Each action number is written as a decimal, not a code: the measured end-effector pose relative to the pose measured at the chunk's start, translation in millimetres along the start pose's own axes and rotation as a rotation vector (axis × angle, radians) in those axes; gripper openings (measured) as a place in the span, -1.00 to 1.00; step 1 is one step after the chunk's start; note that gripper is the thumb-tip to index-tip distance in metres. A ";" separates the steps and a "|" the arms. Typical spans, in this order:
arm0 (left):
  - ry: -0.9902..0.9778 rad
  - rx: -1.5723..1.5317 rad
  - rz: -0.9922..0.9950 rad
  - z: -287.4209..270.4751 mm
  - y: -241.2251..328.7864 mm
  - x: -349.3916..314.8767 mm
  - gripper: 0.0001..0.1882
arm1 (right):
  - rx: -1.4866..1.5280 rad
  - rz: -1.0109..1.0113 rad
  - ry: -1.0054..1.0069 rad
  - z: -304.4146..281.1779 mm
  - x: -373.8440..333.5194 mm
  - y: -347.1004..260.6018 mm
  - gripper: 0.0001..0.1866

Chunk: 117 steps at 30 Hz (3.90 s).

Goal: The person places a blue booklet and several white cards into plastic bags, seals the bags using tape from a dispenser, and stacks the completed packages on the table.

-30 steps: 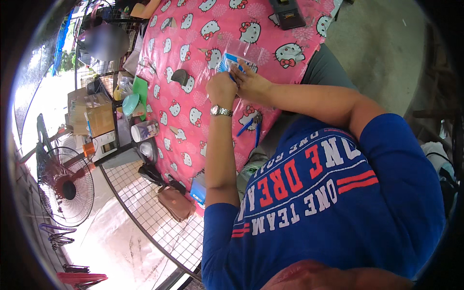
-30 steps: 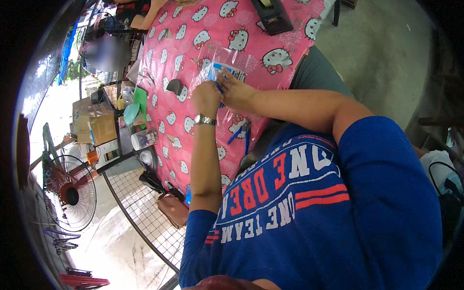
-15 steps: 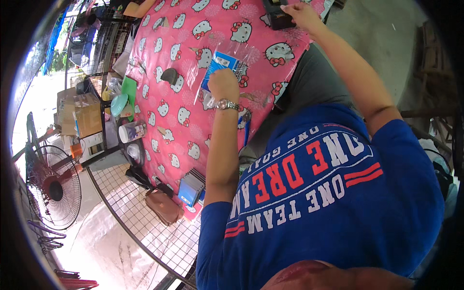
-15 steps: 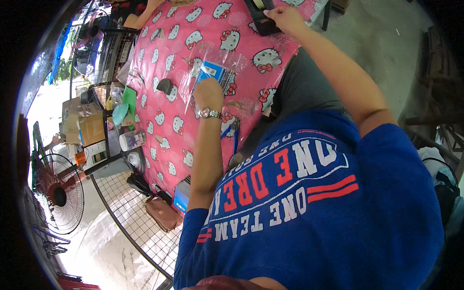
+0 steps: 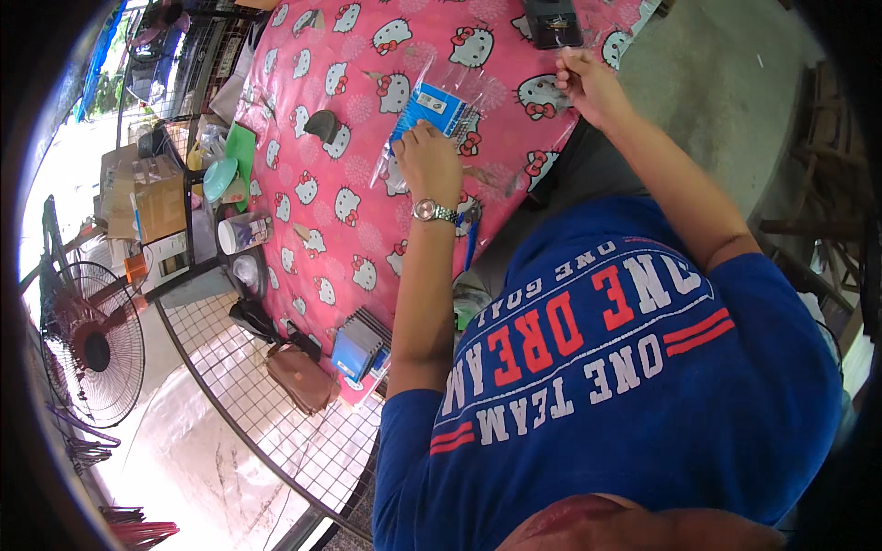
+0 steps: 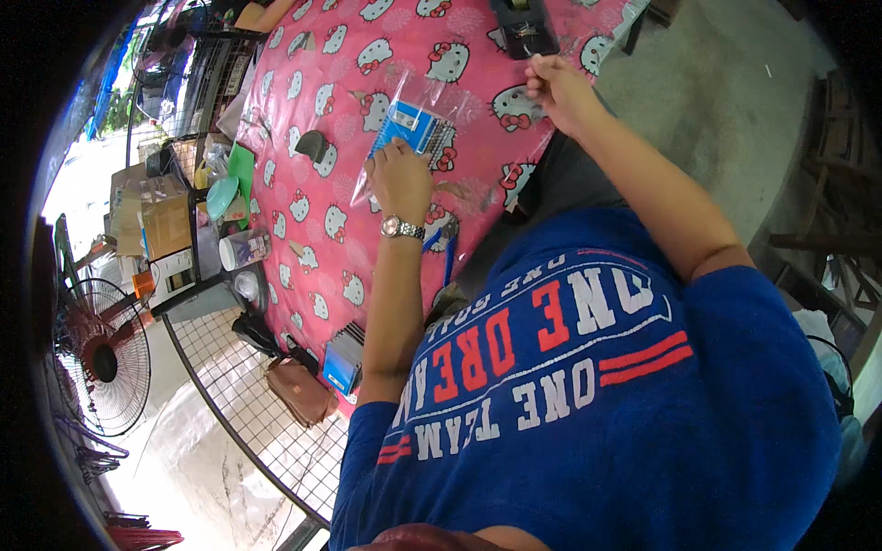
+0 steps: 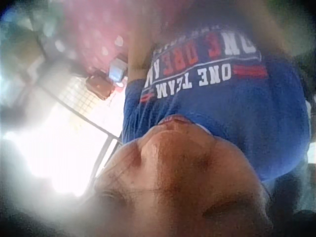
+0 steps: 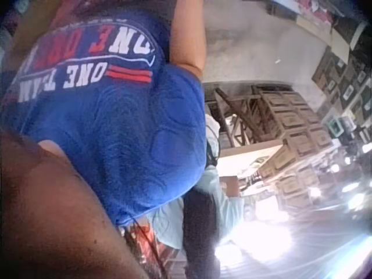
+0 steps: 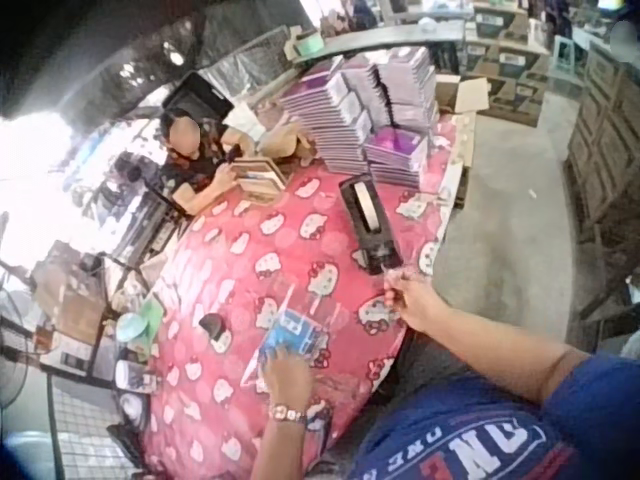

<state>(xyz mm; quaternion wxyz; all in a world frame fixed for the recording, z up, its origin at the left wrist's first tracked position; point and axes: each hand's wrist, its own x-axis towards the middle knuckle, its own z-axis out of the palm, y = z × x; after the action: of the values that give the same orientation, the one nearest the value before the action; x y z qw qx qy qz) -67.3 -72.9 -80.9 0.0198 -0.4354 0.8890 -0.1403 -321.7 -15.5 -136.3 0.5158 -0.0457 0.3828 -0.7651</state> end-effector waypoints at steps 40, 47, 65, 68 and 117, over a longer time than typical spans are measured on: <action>0.106 -0.092 -0.394 37.4 10.8 -66.8 -0.27 | -2.274 -0.441 -1.184 193.7 43.0 52.7 -0.57; 0.254 -0.310 -0.358 12.1 25.2 -19.4 -0.17 | -2.258 -0.486 -1.241 176.9 92.1 86.8 -0.38; 0.627 -1.436 -0.800 -18.2 23.8 -77.4 -0.15 | -0.804 -0.235 -1.054 125.4 -61.7 93.2 -0.12; 0.680 -1.582 -0.601 -9.1 15.4 -91.3 -0.27 | -0.926 -0.201 -1.053 105.3 -103.4 63.6 -0.14; 0.282 -0.506 -0.233 -44.3 9.5 -94.5 -0.30 | -0.197 -0.174 0.097 0.6 2.8 -4.2 -0.93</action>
<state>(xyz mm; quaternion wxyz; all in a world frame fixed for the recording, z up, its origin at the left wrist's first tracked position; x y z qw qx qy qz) -22.9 16.6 -49.1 -0.2289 -0.5016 0.8339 0.0251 -325.9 -17.4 -134.1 0.4213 -0.0924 0.4752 -0.7669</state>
